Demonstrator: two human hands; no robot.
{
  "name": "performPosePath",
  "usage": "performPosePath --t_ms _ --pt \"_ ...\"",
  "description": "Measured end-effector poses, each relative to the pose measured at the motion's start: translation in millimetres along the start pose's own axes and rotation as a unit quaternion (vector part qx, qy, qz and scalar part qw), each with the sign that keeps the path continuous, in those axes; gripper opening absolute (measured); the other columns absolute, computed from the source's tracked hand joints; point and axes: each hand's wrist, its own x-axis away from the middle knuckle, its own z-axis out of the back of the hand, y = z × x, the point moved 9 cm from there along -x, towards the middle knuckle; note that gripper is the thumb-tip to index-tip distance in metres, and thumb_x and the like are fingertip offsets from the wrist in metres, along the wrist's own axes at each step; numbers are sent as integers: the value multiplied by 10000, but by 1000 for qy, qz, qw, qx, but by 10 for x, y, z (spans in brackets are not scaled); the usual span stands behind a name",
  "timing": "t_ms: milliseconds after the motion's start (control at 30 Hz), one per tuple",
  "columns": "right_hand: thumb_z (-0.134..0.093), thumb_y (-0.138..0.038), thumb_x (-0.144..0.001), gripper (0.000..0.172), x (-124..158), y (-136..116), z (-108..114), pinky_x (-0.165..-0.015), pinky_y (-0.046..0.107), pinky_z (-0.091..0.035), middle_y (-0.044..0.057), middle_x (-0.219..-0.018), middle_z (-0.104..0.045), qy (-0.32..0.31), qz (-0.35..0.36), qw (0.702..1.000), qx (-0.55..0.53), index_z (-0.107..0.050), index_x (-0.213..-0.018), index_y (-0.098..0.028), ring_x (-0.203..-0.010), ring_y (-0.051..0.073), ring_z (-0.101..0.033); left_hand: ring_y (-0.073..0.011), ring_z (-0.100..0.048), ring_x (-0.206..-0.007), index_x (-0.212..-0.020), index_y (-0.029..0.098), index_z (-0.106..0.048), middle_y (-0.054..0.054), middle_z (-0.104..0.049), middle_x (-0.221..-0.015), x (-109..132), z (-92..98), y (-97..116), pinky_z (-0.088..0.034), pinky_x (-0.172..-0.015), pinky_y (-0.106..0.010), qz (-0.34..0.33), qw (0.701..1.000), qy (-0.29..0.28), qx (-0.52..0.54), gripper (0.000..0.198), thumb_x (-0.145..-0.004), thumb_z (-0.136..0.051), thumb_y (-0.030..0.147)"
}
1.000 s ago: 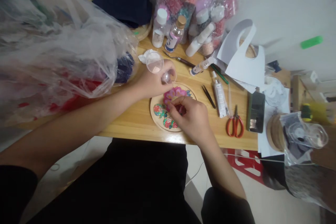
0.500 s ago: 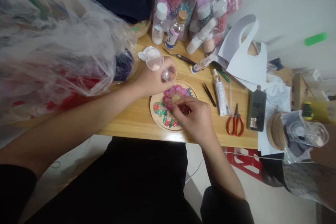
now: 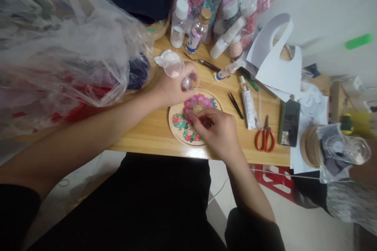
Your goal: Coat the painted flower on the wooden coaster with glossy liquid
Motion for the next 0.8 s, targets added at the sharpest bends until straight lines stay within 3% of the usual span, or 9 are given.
performPosePath --t_ms 800 --pt "-662 -308 -798 174 -5 -30 14 -470 240 -372 7 -599 -664 1 17 1000 0 -694 -705 -166 -474 84 -511 -162 -588 -869 -922 181 -556 -16 -613 -905 7 -2 8 -434 -757 -285 11 1000 -12 -3 151 -773 -583 180"
